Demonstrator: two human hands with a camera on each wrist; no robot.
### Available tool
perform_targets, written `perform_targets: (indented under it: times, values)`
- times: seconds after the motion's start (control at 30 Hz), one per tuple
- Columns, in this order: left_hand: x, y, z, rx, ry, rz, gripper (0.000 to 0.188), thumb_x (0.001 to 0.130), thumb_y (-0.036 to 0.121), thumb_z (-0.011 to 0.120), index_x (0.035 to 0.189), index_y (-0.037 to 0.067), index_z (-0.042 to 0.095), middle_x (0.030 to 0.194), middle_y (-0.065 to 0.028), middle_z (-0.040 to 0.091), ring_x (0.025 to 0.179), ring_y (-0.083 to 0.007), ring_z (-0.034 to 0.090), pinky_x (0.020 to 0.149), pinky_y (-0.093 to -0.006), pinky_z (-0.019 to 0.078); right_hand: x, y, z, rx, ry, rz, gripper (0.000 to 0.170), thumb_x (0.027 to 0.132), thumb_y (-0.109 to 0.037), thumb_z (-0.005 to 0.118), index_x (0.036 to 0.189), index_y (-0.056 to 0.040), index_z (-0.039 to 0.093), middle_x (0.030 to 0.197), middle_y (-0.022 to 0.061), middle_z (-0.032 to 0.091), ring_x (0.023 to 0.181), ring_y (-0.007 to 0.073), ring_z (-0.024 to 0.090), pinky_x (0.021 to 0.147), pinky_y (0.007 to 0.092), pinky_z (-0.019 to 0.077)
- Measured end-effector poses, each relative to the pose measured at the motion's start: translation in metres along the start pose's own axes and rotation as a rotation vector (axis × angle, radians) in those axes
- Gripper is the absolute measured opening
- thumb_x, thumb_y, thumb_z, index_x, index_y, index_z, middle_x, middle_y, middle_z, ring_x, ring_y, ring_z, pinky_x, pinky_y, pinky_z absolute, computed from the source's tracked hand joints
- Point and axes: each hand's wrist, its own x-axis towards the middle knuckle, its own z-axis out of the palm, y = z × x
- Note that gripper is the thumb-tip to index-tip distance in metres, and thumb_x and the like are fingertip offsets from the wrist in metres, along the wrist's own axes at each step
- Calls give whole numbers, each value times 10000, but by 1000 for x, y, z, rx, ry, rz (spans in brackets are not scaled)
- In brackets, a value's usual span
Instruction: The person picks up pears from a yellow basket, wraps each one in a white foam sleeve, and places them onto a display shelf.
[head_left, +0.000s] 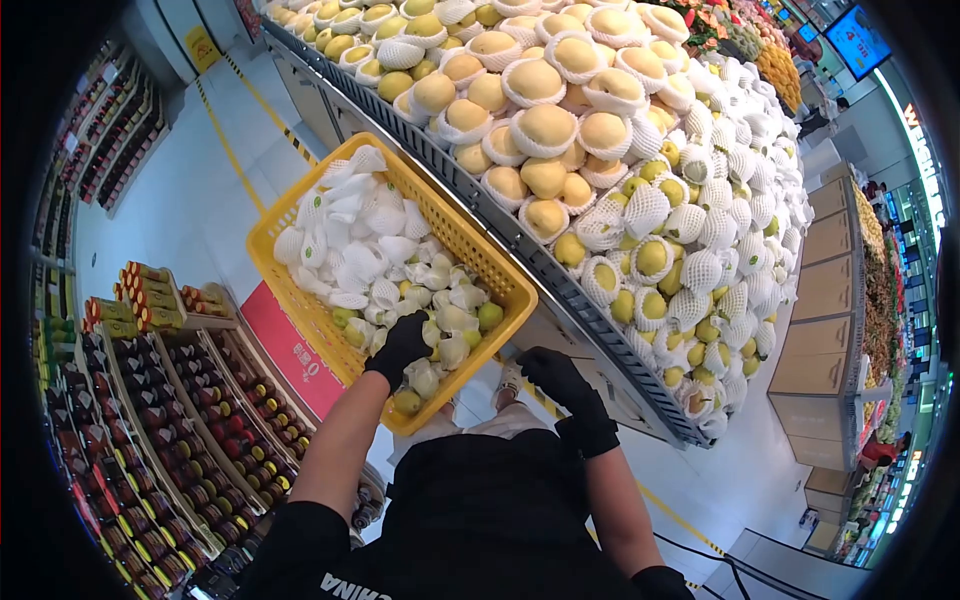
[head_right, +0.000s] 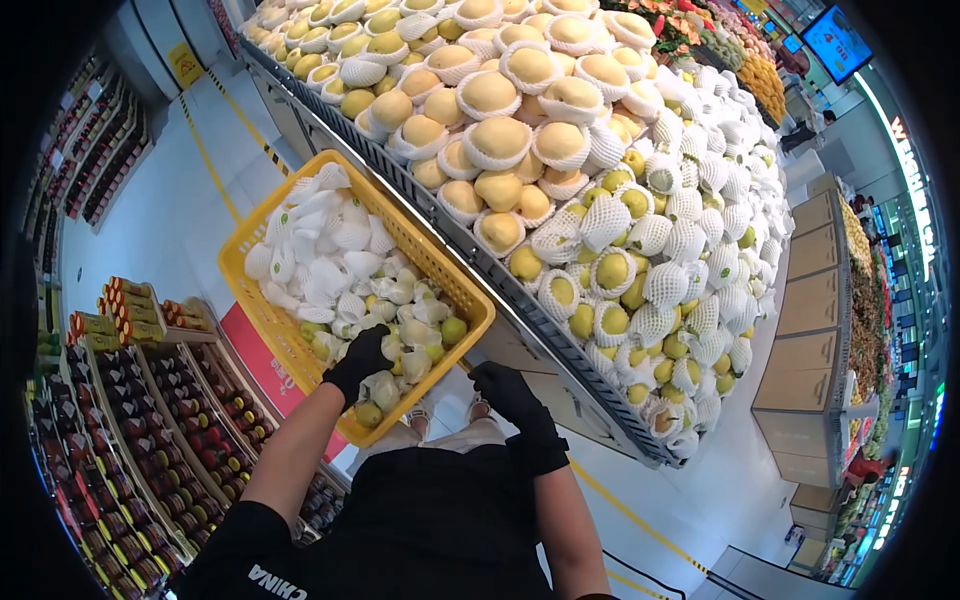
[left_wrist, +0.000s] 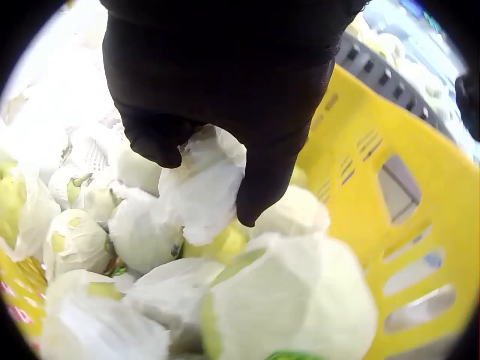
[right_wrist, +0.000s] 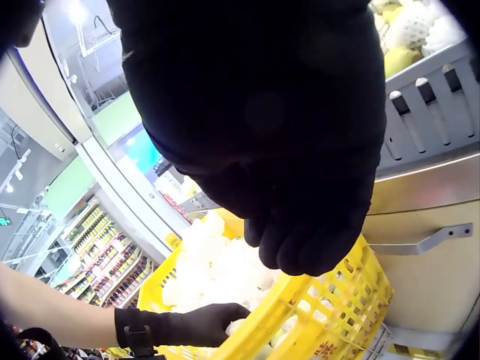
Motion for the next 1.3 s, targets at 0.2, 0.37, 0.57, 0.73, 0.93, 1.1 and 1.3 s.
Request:
perform_targets:
  times: [0.2, 0.37, 0.57, 0.73, 0.93, 1.1, 1.3]
  values:
    - [5, 72, -67, -695, 212, 84, 718, 569, 178, 872, 1169, 30, 509, 1096, -114, 583, 1004, -233, 591, 870, -341, 483, 22, -36, 9, 160, -43, 102, 319, 921, -254, 558, 1117, -5, 600, 902, 66, 644, 710, 121, 599, 682, 276, 505]
    - [2, 124, -103, -806, 515, 276, 585, 786, 109, 720, 1271, 38, 400, 1149, -120, 525, 1030, -234, 566, 856, -350, 501, 36, -60, 33, 358, -92, 11, 473, 910, -315, 579, 1268, -22, 480, 1073, 100, 591, 816, 155, 604, 724, 288, 504]
    - [-12, 156, -122, -1704, 190, 67, 529, 914, 383, 541, 1310, 69, 385, 1184, -138, 519, 1056, -253, 555, 813, -389, 515, 43, -91, 51, 415, 59, -195, 667, 807, -266, 718, 1341, -29, 396, 1267, 137, 491, 1065, 215, 541, 828, 324, 500]
    - [-22, 171, -130, -1931, -38, -13, 532, 947, 410, 469, 1323, 45, 379, 1220, -143, 514, 1099, -275, 546, 914, -404, 478, 39, -110, 48, 486, 129, -306, 725, 748, -204, 764, 1343, -24, 392, 1296, 136, 475, 1132, 226, 499, 887, 343, 486]
    - [-20, 171, -121, -1659, 172, 42, 478, 917, 203, 582, 1296, 24, 352, 1197, -152, 502, 1088, -264, 547, 875, -365, 512, 30, -121, 52, 300, 255, -314, 676, 759, -187, 749, 1322, -30, 410, 1193, 130, 526, 1013, 183, 545, 795, 298, 501]
    - [-22, 194, -115, -1483, 361, -179, 432, 940, 276, 550, 1241, 32, 360, 1187, -137, 477, 1060, -247, 550, 831, -354, 531, 32, -124, 56, 438, 204, -293, 627, 791, -176, 717, 1316, -26, 409, 1138, 123, 561, 933, 155, 571, 809, 295, 494]
    - [-22, 184, -106, -1239, 278, 35, 345, 996, 337, 409, 1183, 47, 414, 1115, -114, 484, 1008, -220, 564, 804, -349, 532, 43, -107, 50, 582, 185, -325, 598, 803, -160, 699, 1301, 4, 412, 1155, 125, 572, 1038, 196, 574, 882, 310, 477]
